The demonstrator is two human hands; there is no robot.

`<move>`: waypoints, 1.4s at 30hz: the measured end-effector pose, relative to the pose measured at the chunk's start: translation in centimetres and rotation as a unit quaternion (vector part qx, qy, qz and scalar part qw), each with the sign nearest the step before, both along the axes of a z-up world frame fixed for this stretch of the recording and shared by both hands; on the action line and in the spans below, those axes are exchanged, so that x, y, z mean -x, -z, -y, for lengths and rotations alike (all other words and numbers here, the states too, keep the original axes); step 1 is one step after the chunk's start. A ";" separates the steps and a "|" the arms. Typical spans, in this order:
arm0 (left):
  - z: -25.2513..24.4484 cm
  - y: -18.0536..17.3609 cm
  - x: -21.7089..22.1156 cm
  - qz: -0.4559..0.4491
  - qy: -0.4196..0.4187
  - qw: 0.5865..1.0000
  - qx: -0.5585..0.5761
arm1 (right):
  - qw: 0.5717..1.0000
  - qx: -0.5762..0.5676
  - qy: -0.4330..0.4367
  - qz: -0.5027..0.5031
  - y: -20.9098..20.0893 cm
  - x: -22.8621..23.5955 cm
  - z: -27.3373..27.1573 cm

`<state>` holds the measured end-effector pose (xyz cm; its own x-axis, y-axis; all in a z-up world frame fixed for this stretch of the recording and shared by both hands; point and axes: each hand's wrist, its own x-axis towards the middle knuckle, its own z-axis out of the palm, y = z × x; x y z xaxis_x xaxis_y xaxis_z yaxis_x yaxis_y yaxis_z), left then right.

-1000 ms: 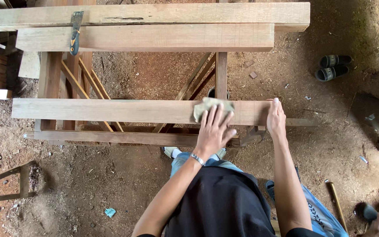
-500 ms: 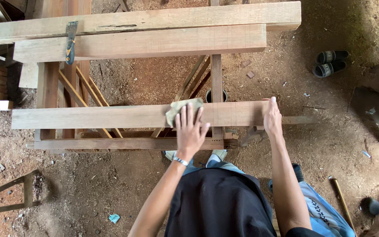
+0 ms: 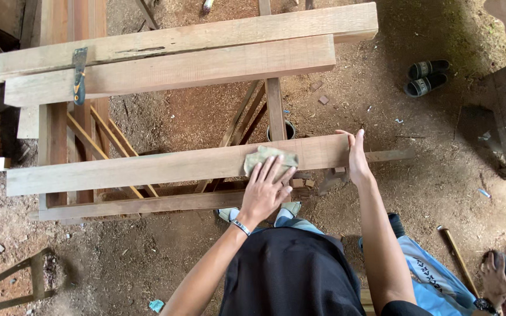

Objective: The person sands a long wooden plank by hand using a piece of sandpaper, moving it back and forth along the surface and edges.

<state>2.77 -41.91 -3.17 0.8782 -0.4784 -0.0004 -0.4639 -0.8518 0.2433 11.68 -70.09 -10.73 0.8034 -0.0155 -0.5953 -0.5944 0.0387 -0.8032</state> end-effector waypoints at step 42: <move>10.2 1.7 -3.7 0.021 0.015 0.998 0.063 | 0.994 -0.107 0.010 0.008 -1.0 0.2 0.2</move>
<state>6.49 -52.08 -4.87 0.8614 -0.4985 0.0974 -0.5007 -0.8010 0.3283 11.46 -70.30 -9.75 0.8131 0.0948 -0.5743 -0.5797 0.2207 -0.7844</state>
